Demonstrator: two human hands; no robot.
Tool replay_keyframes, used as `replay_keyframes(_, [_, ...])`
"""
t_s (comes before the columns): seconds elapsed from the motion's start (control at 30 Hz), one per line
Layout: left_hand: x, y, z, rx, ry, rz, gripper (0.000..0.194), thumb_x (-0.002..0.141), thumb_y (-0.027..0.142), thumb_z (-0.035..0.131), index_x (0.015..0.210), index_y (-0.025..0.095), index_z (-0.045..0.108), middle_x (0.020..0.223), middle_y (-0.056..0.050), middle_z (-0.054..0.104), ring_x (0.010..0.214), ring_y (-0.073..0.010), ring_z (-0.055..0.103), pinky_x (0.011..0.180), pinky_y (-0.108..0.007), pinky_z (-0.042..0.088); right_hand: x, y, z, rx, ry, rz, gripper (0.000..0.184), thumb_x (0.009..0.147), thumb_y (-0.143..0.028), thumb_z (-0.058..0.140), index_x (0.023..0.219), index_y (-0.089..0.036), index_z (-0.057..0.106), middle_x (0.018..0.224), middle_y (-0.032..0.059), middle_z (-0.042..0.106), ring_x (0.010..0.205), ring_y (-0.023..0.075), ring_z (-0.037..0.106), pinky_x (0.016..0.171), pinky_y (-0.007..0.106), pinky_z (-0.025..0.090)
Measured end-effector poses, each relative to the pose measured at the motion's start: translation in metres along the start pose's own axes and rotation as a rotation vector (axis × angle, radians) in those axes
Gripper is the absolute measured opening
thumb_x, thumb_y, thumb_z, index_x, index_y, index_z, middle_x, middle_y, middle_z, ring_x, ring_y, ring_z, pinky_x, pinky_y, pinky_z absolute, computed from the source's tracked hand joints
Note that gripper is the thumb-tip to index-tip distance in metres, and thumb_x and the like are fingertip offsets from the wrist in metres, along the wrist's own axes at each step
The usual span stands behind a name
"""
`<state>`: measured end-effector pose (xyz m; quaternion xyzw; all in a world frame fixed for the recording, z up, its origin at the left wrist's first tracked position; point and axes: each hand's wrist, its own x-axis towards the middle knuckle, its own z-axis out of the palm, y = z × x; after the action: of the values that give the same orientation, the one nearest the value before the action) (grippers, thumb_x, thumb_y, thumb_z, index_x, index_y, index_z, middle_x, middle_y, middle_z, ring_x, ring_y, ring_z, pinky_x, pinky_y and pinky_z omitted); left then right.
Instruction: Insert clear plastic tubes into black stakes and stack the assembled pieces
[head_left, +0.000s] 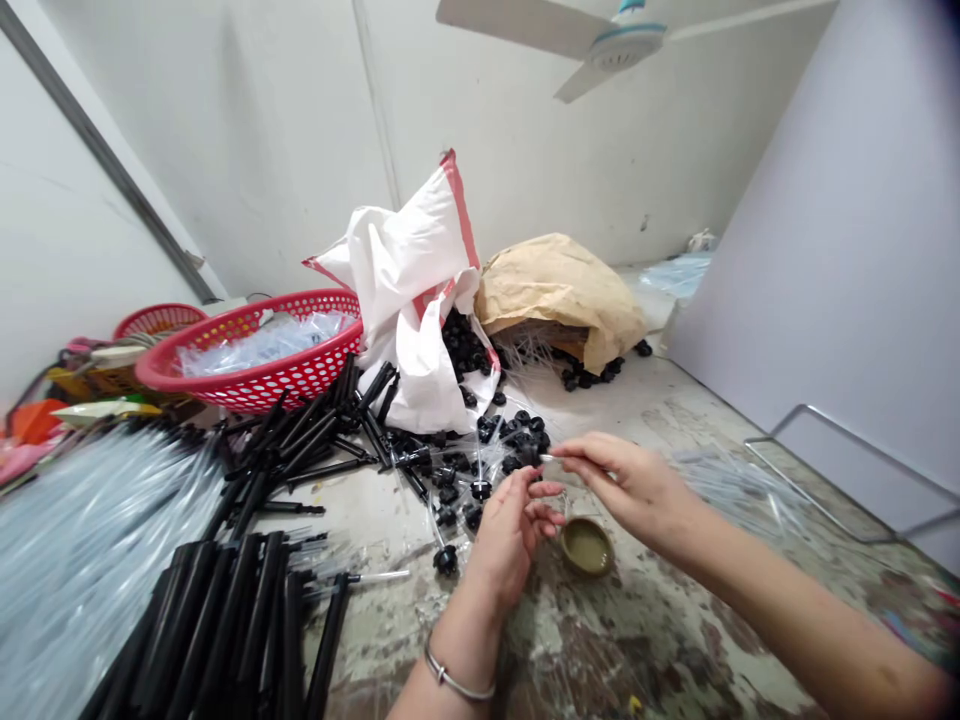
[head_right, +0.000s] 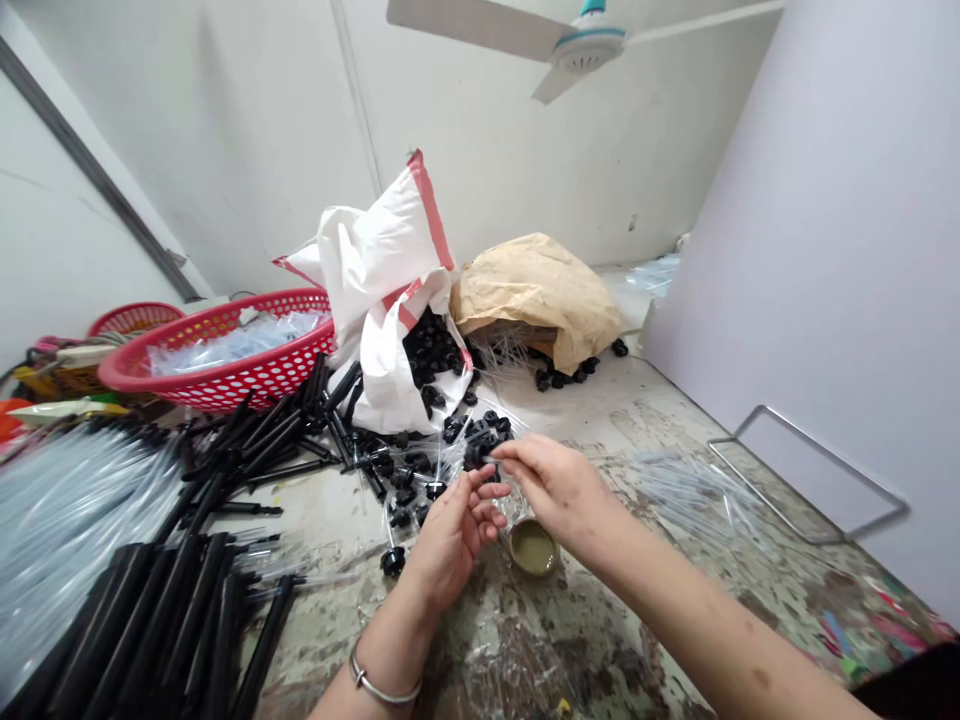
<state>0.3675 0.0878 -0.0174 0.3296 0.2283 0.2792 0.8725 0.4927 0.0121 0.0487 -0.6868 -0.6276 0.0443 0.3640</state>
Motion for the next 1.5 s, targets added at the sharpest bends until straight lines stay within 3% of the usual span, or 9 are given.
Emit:
replay_keyframes(0.17, [0.010, -0.011, -0.009, 0.033, 0.087, 0.037, 0.026, 0.068, 0.035, 0.071, 0.070, 0.011, 0.060, 0.057, 0.001, 0.055, 0.047, -0.0072, 0.046, 0.046, -0.020, 0.031, 0.042, -0.019, 0.048, 0.005, -0.183, -0.005, 0.021, 0.085, -0.019, 0.049, 0.094, -0.022, 0.068, 0.094, 0.0029, 0.071, 0.085, 0.0174, 0.064, 0.077, 0.030, 0.048])
replay_keyframes(0.3, [0.012, -0.009, -0.012, 0.031, 0.109, 0.054, 0.025, 0.066, 0.033, 0.072, 0.069, 0.012, 0.060, 0.051, 0.003, 0.051, 0.044, -0.0062, 0.041, 0.044, -0.020, 0.028, 0.071, -0.021, 0.076, -0.154, -0.219, -0.075, 0.018, 0.085, -0.026, 0.054, 0.097, -0.025, 0.068, 0.103, 0.0018, 0.068, 0.097, 0.0196, 0.059, 0.088, 0.035, 0.038])
replay_keyframes(0.4, [0.012, -0.005, -0.012, 0.032, 0.111, 0.016, 0.030, 0.067, 0.038, 0.071, 0.076, 0.010, 0.061, 0.062, -0.002, 0.060, 0.048, -0.0082, 0.050, 0.044, -0.019, 0.029, 0.094, 0.004, 0.073, -0.281, -0.192, 0.097, 0.023, 0.090, -0.031, 0.045, 0.104, -0.030, 0.064, 0.108, -0.0004, 0.065, 0.103, 0.0179, 0.055, 0.087, 0.033, 0.035])
replay_keyframes(0.57, [0.011, -0.004, -0.010, 0.040, 0.102, -0.040, 0.035, 0.071, 0.039, 0.068, 0.086, 0.009, 0.061, 0.072, -0.006, 0.064, 0.052, -0.0079, 0.054, 0.046, -0.019, 0.032, 0.134, 0.069, 0.077, -0.433, -0.214, 0.384, 0.026, 0.088, -0.025, 0.044, 0.100, -0.022, 0.067, 0.106, 0.0100, 0.062, 0.099, 0.0247, 0.053, 0.077, 0.034, 0.037])
replay_keyframes(0.87, [0.009, 0.003, -0.010, 0.018, 0.061, -0.078, 0.031, 0.073, 0.037, 0.067, 0.086, 0.009, 0.063, 0.072, -0.006, 0.064, 0.052, -0.0077, 0.055, 0.045, -0.017, 0.032, 0.165, 0.098, 0.119, -0.430, -0.199, 0.443, 0.022, 0.075, -0.026, 0.061, 0.094, -0.020, 0.069, 0.108, 0.0132, 0.060, 0.107, 0.0306, 0.043, 0.086, 0.042, 0.033])
replay_keyframes(1.07, [0.010, 0.008, -0.010, -0.029, 0.077, -0.041, 0.031, 0.073, 0.035, 0.068, 0.088, 0.008, 0.064, 0.074, -0.008, 0.065, 0.052, -0.0084, 0.057, 0.043, -0.016, 0.036, 0.153, 0.089, 0.076, -0.266, -0.143, 0.441, 0.029, 0.083, -0.030, 0.052, 0.107, -0.017, 0.063, 0.106, 0.0093, 0.064, 0.102, 0.0248, 0.052, 0.088, 0.041, 0.038])
replay_keyframes(1.23, [0.009, 0.015, -0.005, -0.216, 0.119, -0.023, 0.043, 0.073, 0.044, 0.065, 0.102, 0.012, 0.062, 0.099, -0.014, 0.065, 0.080, -0.0198, 0.065, 0.063, -0.026, 0.052, 0.083, 0.041, 0.037, 0.261, -0.248, 0.237, 0.031, 0.084, -0.031, 0.050, 0.112, -0.021, 0.060, 0.100, 0.0037, 0.067, 0.085, 0.0168, 0.061, 0.073, 0.030, 0.049])
replay_keyframes(1.4, [0.007, 0.016, -0.004, -0.191, 0.026, -0.019, 0.027, 0.077, 0.030, 0.065, 0.096, 0.011, 0.066, 0.091, -0.009, 0.066, 0.073, -0.0123, 0.062, 0.071, -0.025, 0.052, 0.027, 0.014, 0.031, 0.099, -0.235, -0.019, 0.021, 0.077, -0.027, 0.061, 0.096, -0.026, 0.069, 0.103, 0.0059, 0.065, 0.101, 0.0237, 0.054, 0.090, 0.044, 0.040])
replay_keyframes(1.5, [0.008, 0.013, -0.005, -0.117, 0.039, -0.032, 0.032, 0.073, 0.029, 0.069, 0.100, 0.012, 0.065, 0.080, -0.006, 0.065, 0.064, -0.0103, 0.062, 0.058, -0.019, 0.050, 0.042, 0.038, 0.033, 0.079, -0.220, 0.171, 0.024, 0.084, -0.037, 0.052, 0.099, -0.025, 0.068, 0.107, 0.0047, 0.063, 0.101, 0.0203, 0.056, 0.086, 0.034, 0.044])
